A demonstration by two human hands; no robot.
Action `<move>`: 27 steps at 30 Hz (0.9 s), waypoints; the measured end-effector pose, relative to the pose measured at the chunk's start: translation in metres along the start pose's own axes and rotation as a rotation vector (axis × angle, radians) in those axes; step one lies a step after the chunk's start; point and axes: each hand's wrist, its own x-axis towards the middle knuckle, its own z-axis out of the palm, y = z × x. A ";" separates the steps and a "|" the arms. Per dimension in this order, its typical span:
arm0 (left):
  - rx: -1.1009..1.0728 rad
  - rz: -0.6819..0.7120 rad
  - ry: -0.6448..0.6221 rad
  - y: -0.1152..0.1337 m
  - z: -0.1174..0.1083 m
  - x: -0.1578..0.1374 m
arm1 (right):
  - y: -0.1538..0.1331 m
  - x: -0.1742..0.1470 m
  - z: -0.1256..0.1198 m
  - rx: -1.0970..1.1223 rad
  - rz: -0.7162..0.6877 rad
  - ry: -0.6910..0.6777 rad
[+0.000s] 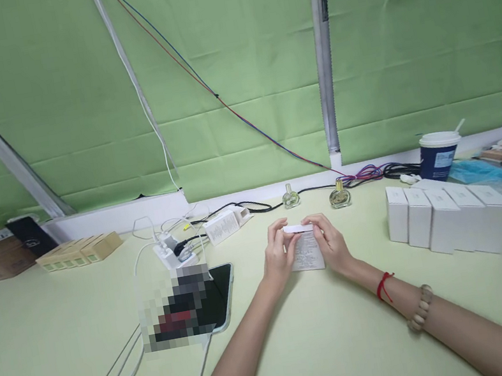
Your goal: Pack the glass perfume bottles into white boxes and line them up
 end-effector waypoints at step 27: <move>0.091 0.063 0.005 -0.002 0.003 -0.003 | -0.001 0.002 -0.005 0.035 -0.043 -0.021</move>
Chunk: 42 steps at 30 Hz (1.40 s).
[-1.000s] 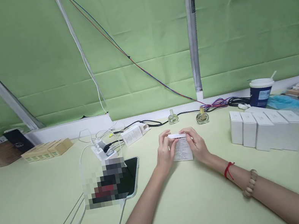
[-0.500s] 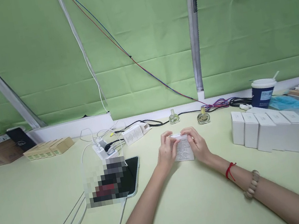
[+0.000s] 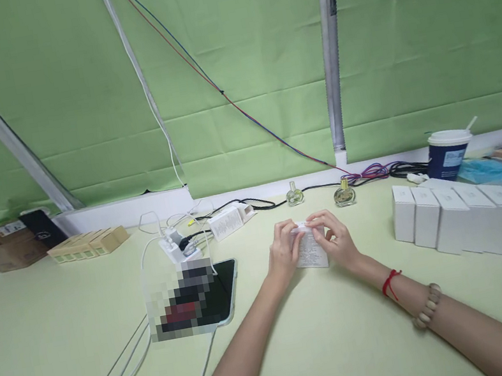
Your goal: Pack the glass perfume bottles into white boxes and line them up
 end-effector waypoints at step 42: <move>-0.025 -0.058 -0.051 0.012 0.001 0.004 | -0.001 0.006 0.000 0.142 0.048 0.003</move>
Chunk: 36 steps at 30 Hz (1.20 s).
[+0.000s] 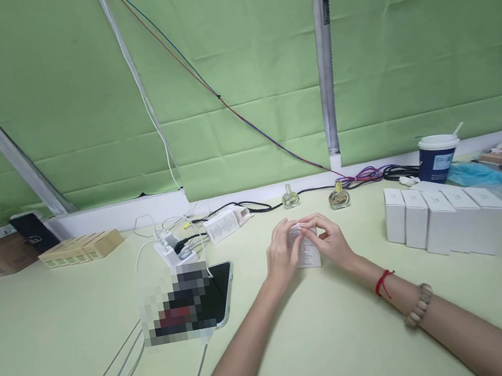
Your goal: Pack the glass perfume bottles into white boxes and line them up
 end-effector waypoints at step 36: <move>-0.104 -0.179 0.092 -0.001 0.004 -0.003 | -0.007 -0.004 -0.001 0.055 0.237 0.014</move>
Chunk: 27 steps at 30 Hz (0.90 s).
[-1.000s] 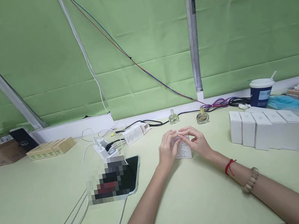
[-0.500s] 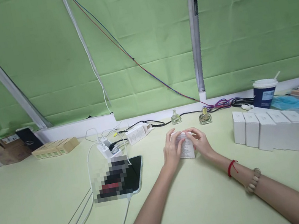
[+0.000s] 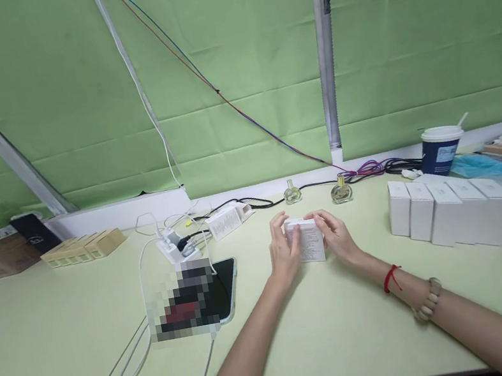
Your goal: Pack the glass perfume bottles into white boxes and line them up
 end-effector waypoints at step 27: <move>0.131 0.243 -0.022 0.003 -0.006 0.003 | -0.011 0.008 -0.005 -0.024 -0.003 0.027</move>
